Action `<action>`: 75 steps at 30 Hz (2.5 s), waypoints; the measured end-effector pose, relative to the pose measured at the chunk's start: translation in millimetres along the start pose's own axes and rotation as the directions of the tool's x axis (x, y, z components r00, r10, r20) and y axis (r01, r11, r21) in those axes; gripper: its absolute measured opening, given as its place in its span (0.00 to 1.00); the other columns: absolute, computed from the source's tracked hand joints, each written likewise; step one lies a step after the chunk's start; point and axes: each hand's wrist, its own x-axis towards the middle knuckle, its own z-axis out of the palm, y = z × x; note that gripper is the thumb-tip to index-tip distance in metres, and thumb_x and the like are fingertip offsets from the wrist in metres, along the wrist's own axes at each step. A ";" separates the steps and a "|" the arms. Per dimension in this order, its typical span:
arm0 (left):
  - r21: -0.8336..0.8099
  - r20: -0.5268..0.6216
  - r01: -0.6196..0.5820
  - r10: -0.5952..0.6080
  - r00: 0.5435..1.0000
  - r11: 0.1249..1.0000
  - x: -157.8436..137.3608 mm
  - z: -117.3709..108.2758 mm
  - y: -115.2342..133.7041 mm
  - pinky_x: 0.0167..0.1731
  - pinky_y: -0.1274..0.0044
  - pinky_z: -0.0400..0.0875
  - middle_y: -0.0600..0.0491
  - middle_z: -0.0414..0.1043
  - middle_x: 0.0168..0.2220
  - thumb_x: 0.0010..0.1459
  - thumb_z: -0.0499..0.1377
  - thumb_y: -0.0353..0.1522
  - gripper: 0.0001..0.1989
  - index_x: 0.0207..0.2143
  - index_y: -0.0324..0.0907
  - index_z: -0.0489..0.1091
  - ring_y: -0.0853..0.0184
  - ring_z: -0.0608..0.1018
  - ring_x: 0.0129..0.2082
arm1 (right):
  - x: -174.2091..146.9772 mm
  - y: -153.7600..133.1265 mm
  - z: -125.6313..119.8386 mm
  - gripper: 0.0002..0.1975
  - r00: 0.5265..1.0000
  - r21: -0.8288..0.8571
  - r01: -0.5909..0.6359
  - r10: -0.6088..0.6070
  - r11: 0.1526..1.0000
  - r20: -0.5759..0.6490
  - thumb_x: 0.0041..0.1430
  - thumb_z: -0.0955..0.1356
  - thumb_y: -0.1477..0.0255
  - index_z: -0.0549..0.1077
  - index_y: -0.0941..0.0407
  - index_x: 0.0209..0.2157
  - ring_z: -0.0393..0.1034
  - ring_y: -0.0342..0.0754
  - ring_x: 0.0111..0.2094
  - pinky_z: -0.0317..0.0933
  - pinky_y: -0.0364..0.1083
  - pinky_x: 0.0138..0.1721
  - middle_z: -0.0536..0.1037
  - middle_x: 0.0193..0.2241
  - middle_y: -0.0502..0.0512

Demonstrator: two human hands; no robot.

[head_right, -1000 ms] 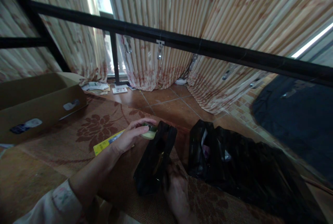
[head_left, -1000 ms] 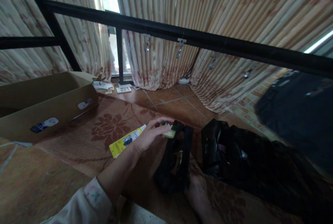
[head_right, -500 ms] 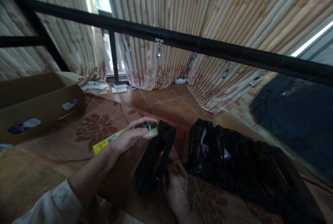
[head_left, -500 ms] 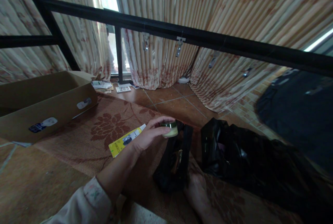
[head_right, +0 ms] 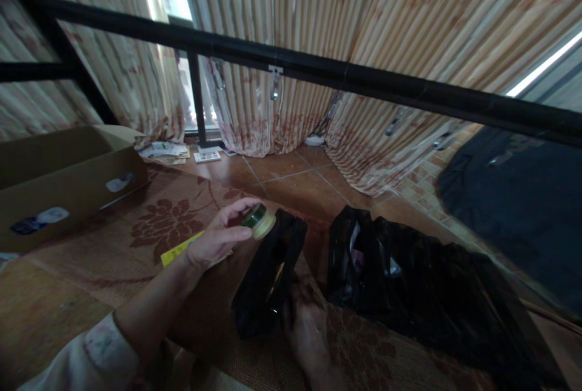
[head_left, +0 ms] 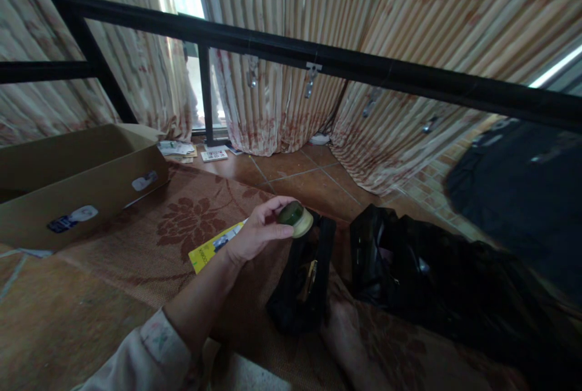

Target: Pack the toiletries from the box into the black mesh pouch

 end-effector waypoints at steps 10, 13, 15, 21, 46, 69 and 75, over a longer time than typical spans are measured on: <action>0.224 0.165 0.020 -0.058 0.985 0.974 -3.6 5.1 5.5 0.42 0.72 0.66 0.51 0.72 0.38 0.43 0.69 0.28 0.24 0.45 0.40 0.69 0.65 0.74 0.37 | -0.4 -0.3 -0.2 0.19 1.000 0.007 -0.018 0.018 1.000 -0.002 0.56 0.61 0.80 0.72 0.55 0.48 0.72 0.50 0.40 0.64 0.49 0.48 0.77 0.42 0.56; 0.313 0.186 -0.003 -0.058 0.981 0.950 -4.3 6.4 5.2 0.44 0.72 0.66 0.50 0.72 0.40 0.43 0.69 0.30 0.26 0.46 0.40 0.68 0.64 0.74 0.40 | -0.6 -0.6 -0.2 0.18 1.000 0.026 -0.029 0.029 0.999 0.001 0.55 0.61 0.81 0.73 0.55 0.45 0.72 0.50 0.37 0.65 0.49 0.48 0.78 0.40 0.56; 0.396 0.203 -0.016 -0.070 0.977 0.918 -4.6 6.8 4.4 0.45 0.71 0.66 0.49 0.72 0.41 0.43 0.69 0.31 0.27 0.47 0.40 0.68 0.63 0.74 0.41 | -0.2 -0.6 -0.1 0.17 1.000 0.035 -0.011 0.012 0.999 -0.015 0.56 0.61 0.80 0.73 0.55 0.45 0.72 0.50 0.39 0.65 0.49 0.48 0.77 0.41 0.57; 0.614 0.315 -0.116 -0.108 0.943 0.781 -4.1 6.5 2.5 0.49 0.70 0.65 0.49 0.71 0.45 0.46 0.66 0.33 0.26 0.49 0.40 0.68 0.61 0.73 0.47 | 0.7 0.2 0.7 0.18 0.999 0.031 0.006 -0.004 1.000 -0.053 0.55 0.62 0.80 0.72 0.56 0.46 0.71 0.51 0.42 0.65 0.51 0.49 0.77 0.42 0.58; 0.936 0.339 -0.265 -0.382 0.860 0.233 -2.8 6.9 7.5 0.51 0.66 0.59 0.52 0.74 0.36 0.42 0.65 0.34 0.15 0.37 0.45 0.74 0.57 0.70 0.47 | -1.3 4.0 4.4 0.14 0.999 0.059 -0.044 0.044 0.997 0.016 0.57 0.61 0.78 0.71 0.57 0.44 0.71 0.51 0.43 0.66 0.48 0.44 0.76 0.43 0.59; 0.814 0.117 -0.160 0.111 0.987 0.558 5.2 -4.5 0.4 0.49 0.72 0.67 0.49 0.75 0.44 0.56 0.58 0.32 0.12 0.43 0.41 0.71 0.64 0.75 0.46 | -2.3 8.7 6.8 0.22 0.998 0.025 0.057 -0.056 0.998 -0.034 0.56 0.62 0.79 0.70 0.55 0.53 0.69 0.52 0.50 0.66 0.51 0.51 0.75 0.49 0.57; 0.955 -0.127 0.113 0.032 0.991 0.273 8.0 -36.0 2.2 0.45 0.75 0.70 0.49 0.75 0.44 0.55 0.54 0.29 0.14 0.44 0.41 0.70 0.65 0.77 0.43 | -4.1 8.1 7.5 0.23 0.998 0.047 0.031 -0.029 0.998 -0.055 0.54 0.62 0.80 0.70 0.56 0.52 0.69 0.53 0.50 0.66 0.51 0.50 0.75 0.50 0.58</action>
